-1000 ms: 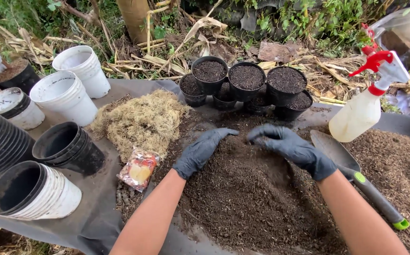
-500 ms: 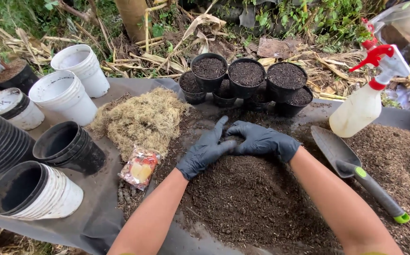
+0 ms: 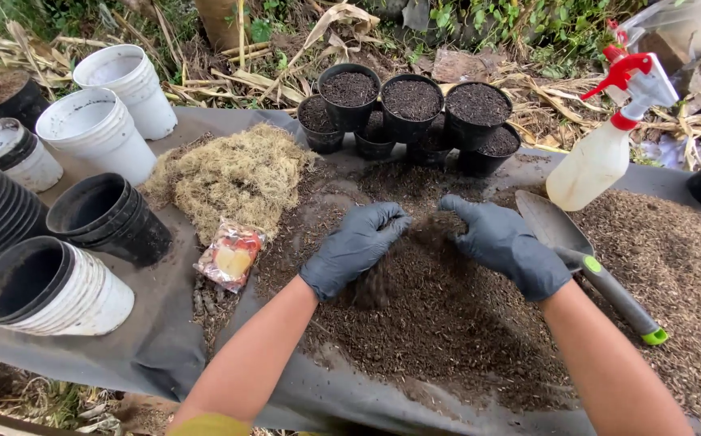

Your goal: Hydrating potting soil by spraying it with water and mixing it thoroughly by hand on a workspace.

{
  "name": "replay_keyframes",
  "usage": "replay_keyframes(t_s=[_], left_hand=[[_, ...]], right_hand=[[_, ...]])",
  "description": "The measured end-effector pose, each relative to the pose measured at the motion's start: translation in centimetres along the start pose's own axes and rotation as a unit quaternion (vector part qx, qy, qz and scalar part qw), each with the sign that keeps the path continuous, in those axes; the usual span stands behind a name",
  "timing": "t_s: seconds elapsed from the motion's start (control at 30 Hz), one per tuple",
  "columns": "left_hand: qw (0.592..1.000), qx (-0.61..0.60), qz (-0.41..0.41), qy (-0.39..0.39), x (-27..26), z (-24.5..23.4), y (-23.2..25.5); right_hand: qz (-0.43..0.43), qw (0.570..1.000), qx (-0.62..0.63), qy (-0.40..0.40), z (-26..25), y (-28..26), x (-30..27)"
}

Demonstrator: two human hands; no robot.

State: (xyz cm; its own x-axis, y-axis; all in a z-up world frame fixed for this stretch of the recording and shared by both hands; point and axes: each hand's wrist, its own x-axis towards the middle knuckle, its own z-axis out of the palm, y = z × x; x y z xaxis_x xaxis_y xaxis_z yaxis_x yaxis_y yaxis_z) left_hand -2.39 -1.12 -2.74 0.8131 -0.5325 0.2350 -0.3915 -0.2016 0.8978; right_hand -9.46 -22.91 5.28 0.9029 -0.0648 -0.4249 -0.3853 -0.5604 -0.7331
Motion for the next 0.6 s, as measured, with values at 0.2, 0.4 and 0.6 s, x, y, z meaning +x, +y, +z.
replay_keyframes(t_s=[0.2, 0.4, 0.6], left_hand=[[0.992, 0.111, 0.064, 0.001, -2.4, -1.8, 4.3], [0.922, 0.3, -0.036, -0.244, -3.1, -3.5, 7.8], [0.918, 0.349, 0.015, -0.185, -2.5, -2.0, 3.0]], right_hand=[[-0.244, 0.921, -0.282, 0.111, 0.6, 3.6, -0.9], [-0.22, 0.955, -0.198, -0.004, 2.0, 2.5, -2.1], [-0.306, 0.908, -0.285, 0.026, 3.4, 5.0, 1.3]])
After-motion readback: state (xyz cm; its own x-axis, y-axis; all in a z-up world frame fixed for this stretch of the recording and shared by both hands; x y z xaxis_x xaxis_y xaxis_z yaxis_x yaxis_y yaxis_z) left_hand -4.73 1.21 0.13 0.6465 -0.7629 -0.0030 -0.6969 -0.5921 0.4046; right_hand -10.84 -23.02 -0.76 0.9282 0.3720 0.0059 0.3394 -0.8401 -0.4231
